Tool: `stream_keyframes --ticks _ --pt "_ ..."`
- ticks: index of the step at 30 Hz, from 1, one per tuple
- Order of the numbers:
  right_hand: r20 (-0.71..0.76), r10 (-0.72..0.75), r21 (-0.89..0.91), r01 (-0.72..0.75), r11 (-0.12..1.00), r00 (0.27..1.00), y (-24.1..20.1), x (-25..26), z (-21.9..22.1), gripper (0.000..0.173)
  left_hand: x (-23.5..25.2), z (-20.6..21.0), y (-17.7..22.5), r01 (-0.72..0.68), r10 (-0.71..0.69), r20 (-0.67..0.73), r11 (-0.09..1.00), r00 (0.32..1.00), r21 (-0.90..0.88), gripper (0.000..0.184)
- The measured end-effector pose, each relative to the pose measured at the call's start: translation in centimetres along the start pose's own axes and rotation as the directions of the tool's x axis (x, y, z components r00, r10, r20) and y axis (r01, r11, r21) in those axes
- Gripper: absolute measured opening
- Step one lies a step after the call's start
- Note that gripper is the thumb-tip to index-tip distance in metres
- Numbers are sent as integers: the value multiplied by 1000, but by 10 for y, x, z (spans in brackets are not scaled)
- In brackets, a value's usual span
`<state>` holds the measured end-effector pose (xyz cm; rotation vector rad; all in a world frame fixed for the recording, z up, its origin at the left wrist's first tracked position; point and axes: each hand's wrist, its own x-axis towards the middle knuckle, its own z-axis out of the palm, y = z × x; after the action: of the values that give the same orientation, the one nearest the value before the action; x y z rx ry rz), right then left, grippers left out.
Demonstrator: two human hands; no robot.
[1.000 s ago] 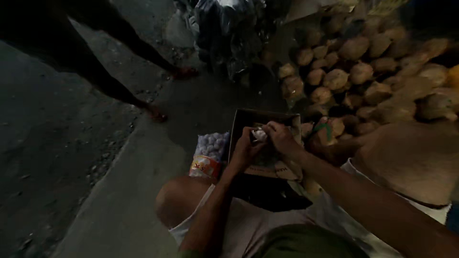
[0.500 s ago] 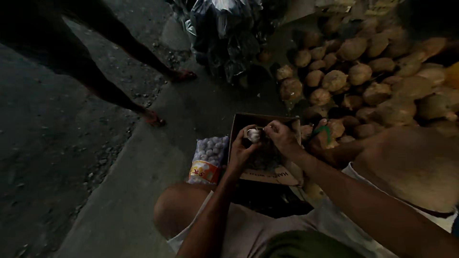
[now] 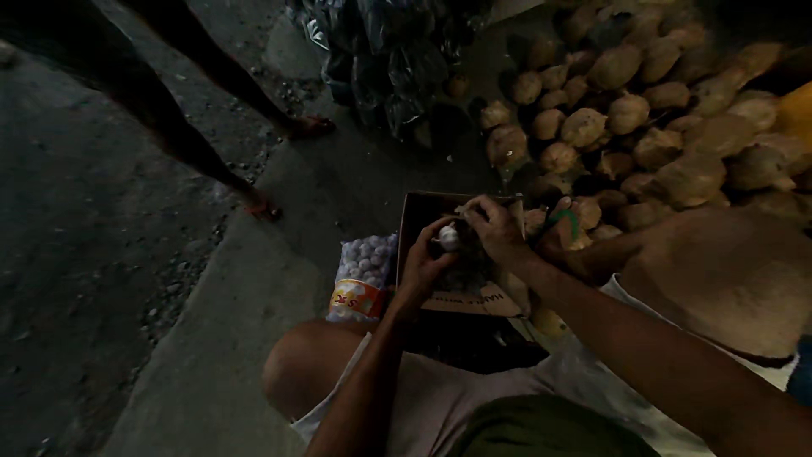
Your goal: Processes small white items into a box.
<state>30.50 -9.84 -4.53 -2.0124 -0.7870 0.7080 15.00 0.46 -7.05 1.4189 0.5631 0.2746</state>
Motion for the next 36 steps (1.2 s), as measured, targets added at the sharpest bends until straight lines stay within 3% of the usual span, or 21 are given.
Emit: stream_keyframes --ticks 3,9,12,14,17,19,21,24,26,29,31,34,36 --pt "46 104 -102 -99 990 993 9 5 -3 38 -1 -2 4 31 -37 -33 988 999 -149 54" --pt "228 61 372 -145 917 972 -6 -11 0 22 0 3 4 -98 88 -102 991 991 -93 49" --pt "238 94 383 -183 906 967 -7 -12 5 17 -1 10 11 -74 73 -88 997 993 -5 44" --pt "250 107 330 -189 925 962 -6 -13 5 19 -2 12 0 -85 85 -71 996 994 -6 57" --pt "144 65 210 -95 973 987 -5 -14 8 20 -2 11 -3 -92 91 -63 996 994 -4 88" --pt "24 16 75 -18 997 1000 -3 -14 9 19 -2 10 0 -112 112 -77 994 991 2 92" --pt "-38 -128 -21 128 992 991 3 -13 7 20 -2 9 -1 -153 157 -100 987 982 52 84" --pt "122 -276 38 273 961 954 1 -14 4 35 -3 9 -3 -182 196 -111 975 974 126 86" --pt "159 -318 96 306 947 935 0 -14 11 26 -2 8 -3 -165 177 -89 979 980 122 99" --pt "145 -216 232 179 956 966 -2 -15 15 13 -3 8 -6 -166 174 -55 978 983 128 104" --pt "109 -103 196 80 977 989 -2 -11 15 13 -7 10 -3 -208 213 -22 969 977 136 104" --pt "36 98 57 -100 993 995 7 -4 14 24 -10 17 3 -229 238 -52 962 970 148 90" --pt "57 205 110 -210 971 977 11 -2 10 37 -6 15 2 -243 262 -84 952 962 189 88"
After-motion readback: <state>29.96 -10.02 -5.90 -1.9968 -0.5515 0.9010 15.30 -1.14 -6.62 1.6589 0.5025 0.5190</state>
